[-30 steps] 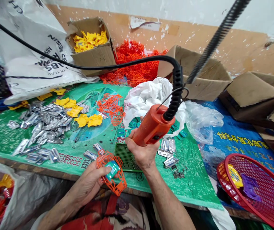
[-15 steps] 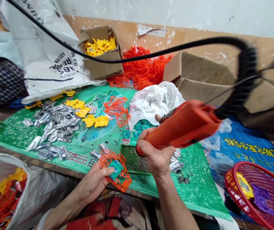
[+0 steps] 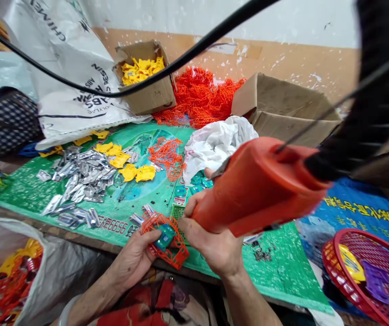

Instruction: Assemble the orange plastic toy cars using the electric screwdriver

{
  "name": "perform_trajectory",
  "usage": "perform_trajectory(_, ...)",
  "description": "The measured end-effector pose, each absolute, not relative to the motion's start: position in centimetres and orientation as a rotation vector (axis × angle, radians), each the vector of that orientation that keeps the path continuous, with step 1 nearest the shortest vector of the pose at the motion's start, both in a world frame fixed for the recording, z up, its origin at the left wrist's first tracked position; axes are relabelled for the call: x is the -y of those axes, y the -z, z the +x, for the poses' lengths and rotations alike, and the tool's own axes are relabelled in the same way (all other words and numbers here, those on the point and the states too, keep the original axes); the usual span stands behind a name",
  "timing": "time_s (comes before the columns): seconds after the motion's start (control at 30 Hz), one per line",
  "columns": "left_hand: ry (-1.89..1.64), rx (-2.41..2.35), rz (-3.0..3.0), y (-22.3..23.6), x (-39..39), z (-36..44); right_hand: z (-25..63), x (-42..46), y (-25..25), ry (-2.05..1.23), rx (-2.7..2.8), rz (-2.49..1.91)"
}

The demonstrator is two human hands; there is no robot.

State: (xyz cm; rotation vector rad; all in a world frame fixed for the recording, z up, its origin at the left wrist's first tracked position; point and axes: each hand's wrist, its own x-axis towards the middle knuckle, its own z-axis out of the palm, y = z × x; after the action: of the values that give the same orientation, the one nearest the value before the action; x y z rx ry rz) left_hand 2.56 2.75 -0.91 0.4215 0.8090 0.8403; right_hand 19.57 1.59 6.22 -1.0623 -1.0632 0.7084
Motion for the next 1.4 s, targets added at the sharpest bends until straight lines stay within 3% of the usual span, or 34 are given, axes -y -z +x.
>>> perform_trajectory(0.3,-1.007,-0.781,0.350,0.1,-3.3,2.7,19.4,-3.1,-5.4,-0.352,1.004,-1.310)
perform_trajectory(0.53,-1.019,-0.781,0.420,-0.1,-3.8,2.7,18.3,-0.9,-2.7,0.282,1.377,-1.408)
perform_trajectory(0.8,-1.049,-0.731,0.497,-0.5,-3.8,2.8,16.9,0.0,0.1,-0.142,1.773,-1.369)
perform_trajectory(1.4,-1.177,-1.050,0.729,2.8,-3.2,1.9,15.2,-0.5,1.2,0.007,1.712,-1.280)
